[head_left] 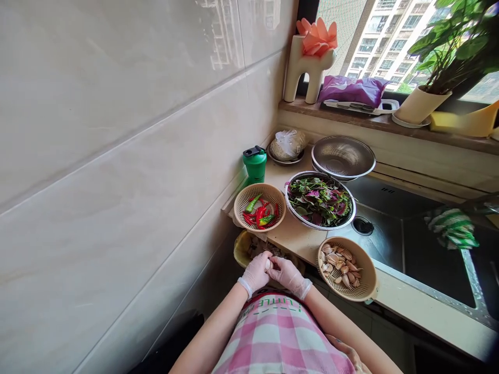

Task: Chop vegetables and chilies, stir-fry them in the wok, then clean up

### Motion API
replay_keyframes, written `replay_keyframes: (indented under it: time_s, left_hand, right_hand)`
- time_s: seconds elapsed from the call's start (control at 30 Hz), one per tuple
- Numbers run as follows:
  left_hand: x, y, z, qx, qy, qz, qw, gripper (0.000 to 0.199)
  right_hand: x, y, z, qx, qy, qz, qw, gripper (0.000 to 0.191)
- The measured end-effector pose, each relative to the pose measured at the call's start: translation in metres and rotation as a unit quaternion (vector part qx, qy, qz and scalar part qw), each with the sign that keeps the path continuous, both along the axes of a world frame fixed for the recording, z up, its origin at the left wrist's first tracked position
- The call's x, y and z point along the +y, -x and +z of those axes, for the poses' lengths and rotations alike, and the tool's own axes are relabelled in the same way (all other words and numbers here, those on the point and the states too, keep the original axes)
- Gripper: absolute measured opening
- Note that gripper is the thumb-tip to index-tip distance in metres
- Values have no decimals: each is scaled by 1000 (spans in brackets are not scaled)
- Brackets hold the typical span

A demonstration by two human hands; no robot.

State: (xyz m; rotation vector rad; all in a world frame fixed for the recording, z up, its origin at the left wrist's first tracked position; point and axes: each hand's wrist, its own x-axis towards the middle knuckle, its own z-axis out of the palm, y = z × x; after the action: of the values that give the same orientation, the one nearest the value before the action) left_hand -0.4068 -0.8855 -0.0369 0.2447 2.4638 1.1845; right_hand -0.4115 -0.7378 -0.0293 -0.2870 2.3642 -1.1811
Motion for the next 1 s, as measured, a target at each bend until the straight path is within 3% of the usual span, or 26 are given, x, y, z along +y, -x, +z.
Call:
replay_keyframes:
  time_s: [0.17, 0.43, 0.67, 0.87, 1.0]
  left_hand:
    - [2, -3, 13, -3, 48, -53, 997, 26]
    - [0, -11, 18, -16, -66, -36, 997, 28]
    - [3, -24, 8, -45, -132, 31, 990, 27]
    - [16, -30, 0, -58, -215, 149, 963, 26]
    - [13, -27, 10, -63, -210, 122, 968, 37]
  right_hand:
    - [-3, -5, -1, -16, -31, 17, 999, 21]
    - [-18, -20, 13, -62, -103, -50, 991, 25]
    - [-20, -24, 11, -69, -101, -51, 991, 19]
    - [-18, -19, 6, -30, -79, -47, 995, 15]
    - [-11, -20, 13, -12, -26, -25, 999, 22]
